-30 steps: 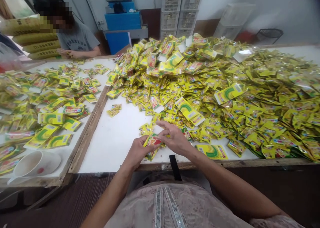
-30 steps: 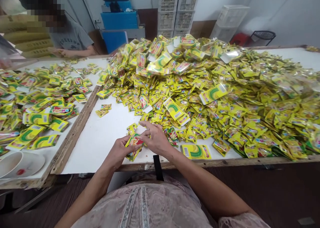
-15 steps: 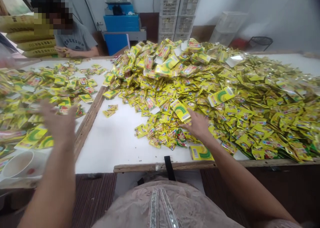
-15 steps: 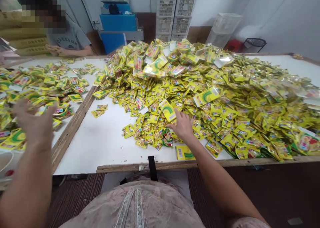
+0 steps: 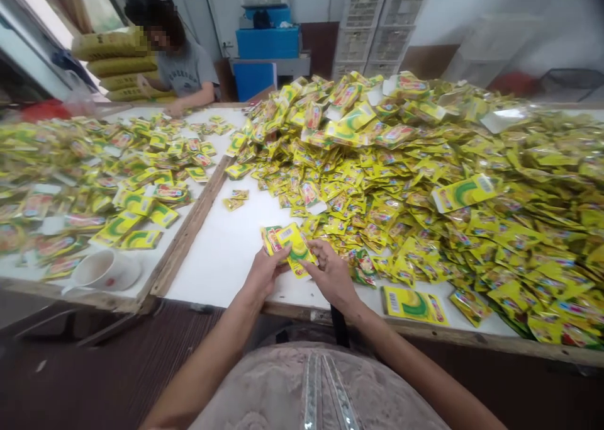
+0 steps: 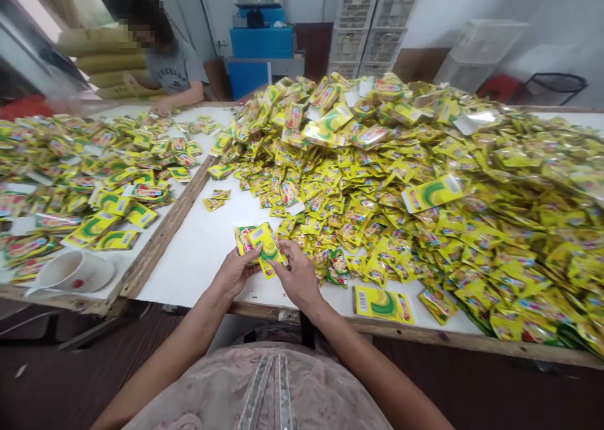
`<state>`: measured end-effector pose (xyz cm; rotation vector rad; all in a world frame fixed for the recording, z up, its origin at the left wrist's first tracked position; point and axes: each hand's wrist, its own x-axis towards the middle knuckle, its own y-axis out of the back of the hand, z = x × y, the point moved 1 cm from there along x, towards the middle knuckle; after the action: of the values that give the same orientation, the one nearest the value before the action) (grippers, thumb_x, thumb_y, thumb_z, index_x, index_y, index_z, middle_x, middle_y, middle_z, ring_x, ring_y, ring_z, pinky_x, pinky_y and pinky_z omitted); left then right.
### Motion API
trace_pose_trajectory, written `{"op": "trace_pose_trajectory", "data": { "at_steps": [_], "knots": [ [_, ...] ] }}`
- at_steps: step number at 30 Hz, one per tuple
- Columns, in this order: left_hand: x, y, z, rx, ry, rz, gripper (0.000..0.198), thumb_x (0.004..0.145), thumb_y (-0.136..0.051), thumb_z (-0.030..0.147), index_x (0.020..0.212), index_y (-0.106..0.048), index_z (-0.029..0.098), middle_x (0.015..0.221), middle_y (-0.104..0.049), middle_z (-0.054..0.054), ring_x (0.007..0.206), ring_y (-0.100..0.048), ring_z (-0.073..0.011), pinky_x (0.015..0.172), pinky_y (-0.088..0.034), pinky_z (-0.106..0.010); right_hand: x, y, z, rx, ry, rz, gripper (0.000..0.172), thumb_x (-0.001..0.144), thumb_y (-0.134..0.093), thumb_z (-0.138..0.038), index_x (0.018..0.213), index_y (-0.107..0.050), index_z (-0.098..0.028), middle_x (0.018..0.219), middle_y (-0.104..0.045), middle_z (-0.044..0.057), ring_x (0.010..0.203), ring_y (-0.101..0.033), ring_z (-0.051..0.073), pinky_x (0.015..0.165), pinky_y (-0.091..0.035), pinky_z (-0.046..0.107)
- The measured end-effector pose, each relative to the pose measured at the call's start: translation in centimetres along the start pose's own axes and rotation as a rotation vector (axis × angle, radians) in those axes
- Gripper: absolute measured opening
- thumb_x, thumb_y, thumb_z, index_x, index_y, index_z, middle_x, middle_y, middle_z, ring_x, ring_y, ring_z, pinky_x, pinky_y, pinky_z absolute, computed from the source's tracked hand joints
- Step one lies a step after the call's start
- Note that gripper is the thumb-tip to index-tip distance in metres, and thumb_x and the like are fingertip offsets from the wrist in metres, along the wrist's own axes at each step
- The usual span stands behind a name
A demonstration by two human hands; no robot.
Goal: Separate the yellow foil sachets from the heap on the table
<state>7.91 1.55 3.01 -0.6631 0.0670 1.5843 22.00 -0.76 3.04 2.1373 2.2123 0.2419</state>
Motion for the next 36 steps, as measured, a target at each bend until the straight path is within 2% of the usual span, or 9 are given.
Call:
{"op": "trace_pose_trajectory", "data": {
  "at_steps": [4, 9, 13, 16, 21, 26, 29, 32, 36],
  "knots": [
    [-0.2, 3.1, 1.6, 0.113, -0.080, 0.155, 0.058, 0.060, -0.077, 0.042, 0.107, -0.055, 0.016, 0.087, -0.070, -0.008, 0.064, -0.066, -0.0174, 0.052, -0.051, -0.025, 3.3, 0.2, -0.1, 0.076, -0.060, 0.052, 0.042, 0.076, -0.060, -0.037, 0.112, -0.047, -0.020, 0.109, -0.063, 0.011, 0.103, -0.060, 0.023, 0.082, -0.052, 0.039],
    [-1.3, 6.8, 2.5, 0.164, -0.066, 0.102, 0.055, 0.066, -0.068, 0.050, 0.106, -0.059, 0.013, 0.077, -0.071, -0.008, 0.068, -0.067, -0.0202, 0.062, -0.051, -0.029, 7.8, 3.1, -2.2, -0.227, 0.139, 0.144, 0.057, 0.077, -0.059, -0.039, 0.129, -0.041, -0.022, 0.137, -0.042, 0.014, 0.124, -0.042, 0.027, 0.095, -0.042, 0.044],
    [-1.4, 9.0, 2.5, 0.280, -0.175, 0.142, 0.049, 0.058, -0.076, 0.042, 0.094, -0.066, 0.011, 0.086, -0.071, -0.008, 0.078, -0.064, -0.0195, 0.071, -0.047, -0.027, 6.8, 3.8, -2.5, -0.607, 0.224, 0.040, 0.025, 0.081, -0.054, -0.031, 0.100, -0.064, -0.019, 0.104, -0.066, 0.010, 0.099, -0.059, 0.025, 0.087, -0.045, 0.040],
    [-0.8, 9.7, 2.7, 0.451, -0.203, 0.118, 0.050, 0.056, -0.076, 0.041, 0.094, -0.066, 0.012, 0.084, -0.070, -0.006, 0.072, -0.062, -0.0187, 0.065, -0.046, -0.027, 5.6, 2.2, -1.6, -0.760, 0.204, -0.179, 0.023, 0.086, -0.045, -0.024, 0.084, -0.067, -0.019, 0.086, -0.070, 0.007, 0.080, -0.063, 0.020, 0.073, -0.047, 0.033],
    [0.4, 9.4, 3.7, 0.805, -0.257, 0.206, 0.050, 0.055, -0.072, 0.045, 0.094, -0.065, 0.015, 0.073, -0.069, -0.003, 0.064, -0.060, -0.0191, 0.058, -0.044, -0.027, 5.6, -2.3, 0.3, -1.031, 0.446, -0.495, 0.036, 0.074, -0.050, -0.007, 0.107, -0.061, -0.014, 0.115, -0.063, 0.013, 0.106, -0.054, 0.025, 0.086, -0.038, 0.038],
    [0.4, 8.9, 3.2, 0.809, -0.240, 0.081, 0.053, 0.057, -0.068, 0.051, 0.096, -0.065, 0.016, 0.078, -0.070, -0.005, 0.069, -0.062, -0.0212, 0.059, -0.045, -0.027, 5.8, -3.3, 0.4, -1.031, 0.397, -0.393, 0.023, 0.084, -0.041, -0.010, 0.091, -0.062, -0.015, 0.087, -0.067, 0.010, 0.085, -0.059, 0.019, 0.077, -0.038, 0.032],
    [0.3, 8.2, 2.4, 0.743, -0.191, -0.012, 0.059, 0.056, -0.071, 0.050, 0.102, -0.063, 0.015, 0.082, -0.070, -0.006, 0.071, -0.063, -0.0215, 0.060, -0.046, -0.027, 5.0, -0.5, -0.7, -0.800, 0.180, -0.139, 0.021, 0.089, -0.039, -0.020, 0.086, -0.059, -0.017, 0.080, -0.065, 0.006, 0.070, -0.057, 0.015, 0.062, -0.039, 0.025],
    [0.2, 6.8, 1.8, 0.683, -0.126, -0.049, 0.063, 0.056, -0.074, 0.046, 0.108, -0.057, 0.016, 0.076, -0.069, -0.003, 0.065, -0.062, -0.0200, 0.057, -0.045, -0.027, 3.6, 4.9, -1.6, -0.572, -0.053, 0.066, 0.025, 0.089, -0.037, -0.033, 0.084, -0.056, -0.018, 0.067, -0.060, 0.001, 0.055, -0.051, 0.013, 0.052, -0.037, 0.024],
    [0.3, 4.0, 1.3, 0.393, -0.116, -0.160, 0.067, 0.056, -0.077, 0.035, 0.114, -0.049, 0.019, 0.076, -0.069, -0.001, 0.064, -0.063, -0.0178, 0.060, -0.046, -0.026, 1.5, 11.3, -1.5, -0.349, -0.134, 0.209, 0.032, 0.074, -0.058, -0.045, 0.089, -0.056, -0.017, 0.084, -0.062, 0.005, 0.071, -0.056, 0.017, 0.061, -0.044, 0.028]
  ]
}}
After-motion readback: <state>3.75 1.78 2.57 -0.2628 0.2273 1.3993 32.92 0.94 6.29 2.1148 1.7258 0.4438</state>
